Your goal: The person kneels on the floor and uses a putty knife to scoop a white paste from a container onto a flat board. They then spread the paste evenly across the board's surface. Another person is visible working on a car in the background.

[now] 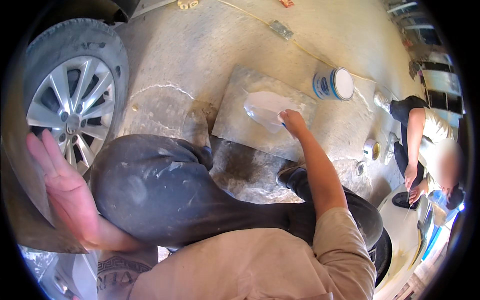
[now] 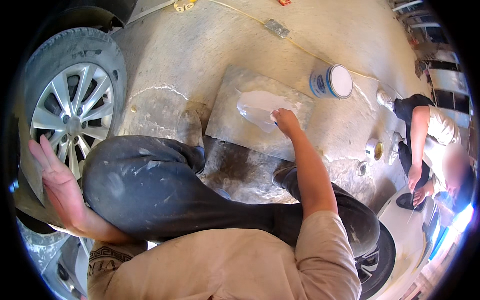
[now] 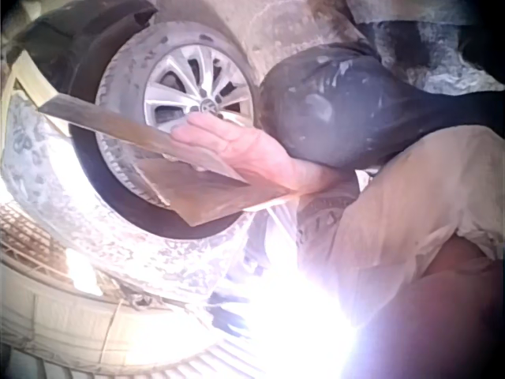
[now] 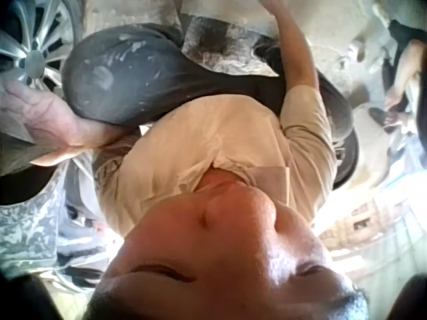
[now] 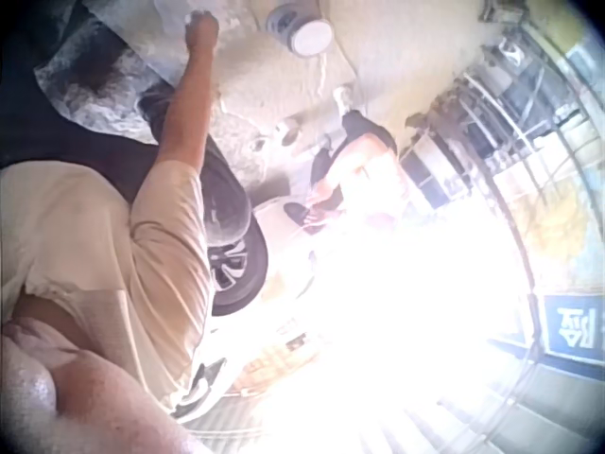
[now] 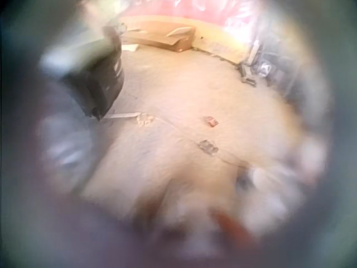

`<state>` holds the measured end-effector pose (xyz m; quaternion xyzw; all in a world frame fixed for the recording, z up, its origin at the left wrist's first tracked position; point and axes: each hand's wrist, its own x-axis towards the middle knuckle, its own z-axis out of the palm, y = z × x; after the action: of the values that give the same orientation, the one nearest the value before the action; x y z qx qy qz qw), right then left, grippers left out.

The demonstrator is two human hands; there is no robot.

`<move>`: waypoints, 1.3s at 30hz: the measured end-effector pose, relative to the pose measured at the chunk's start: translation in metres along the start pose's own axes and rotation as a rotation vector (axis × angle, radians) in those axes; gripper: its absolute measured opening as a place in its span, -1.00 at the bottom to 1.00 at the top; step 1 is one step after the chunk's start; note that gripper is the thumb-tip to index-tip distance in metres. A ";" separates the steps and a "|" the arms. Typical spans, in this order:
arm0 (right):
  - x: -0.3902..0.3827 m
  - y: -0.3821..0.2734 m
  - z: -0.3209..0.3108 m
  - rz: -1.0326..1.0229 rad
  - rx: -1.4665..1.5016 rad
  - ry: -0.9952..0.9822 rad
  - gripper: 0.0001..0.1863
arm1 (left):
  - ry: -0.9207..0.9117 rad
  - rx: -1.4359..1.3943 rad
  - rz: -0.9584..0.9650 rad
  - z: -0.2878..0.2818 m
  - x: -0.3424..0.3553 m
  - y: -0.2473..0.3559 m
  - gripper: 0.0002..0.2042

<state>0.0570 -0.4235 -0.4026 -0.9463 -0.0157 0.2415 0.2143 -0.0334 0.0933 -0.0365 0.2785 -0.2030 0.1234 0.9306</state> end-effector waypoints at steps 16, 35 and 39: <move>0.009 0.002 0.025 0.511 1.129 -0.039 -0.58 | 0.447 0.495 0.094 0.035 0.022 -0.026 -0.42; 0.009 0.009 0.026 0.483 1.040 0.001 -0.56 | 0.370 0.440 0.100 0.020 0.013 -0.015 -0.47; 0.006 0.007 0.016 0.477 1.005 -0.074 -0.50 | 0.145 0.003 0.058 0.007 0.004 -0.007 -0.46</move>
<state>0.0541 -0.4225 -0.4204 -0.6960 0.3083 0.2943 0.5779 -0.0295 0.0841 -0.0324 0.2642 -0.1427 0.1703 0.9385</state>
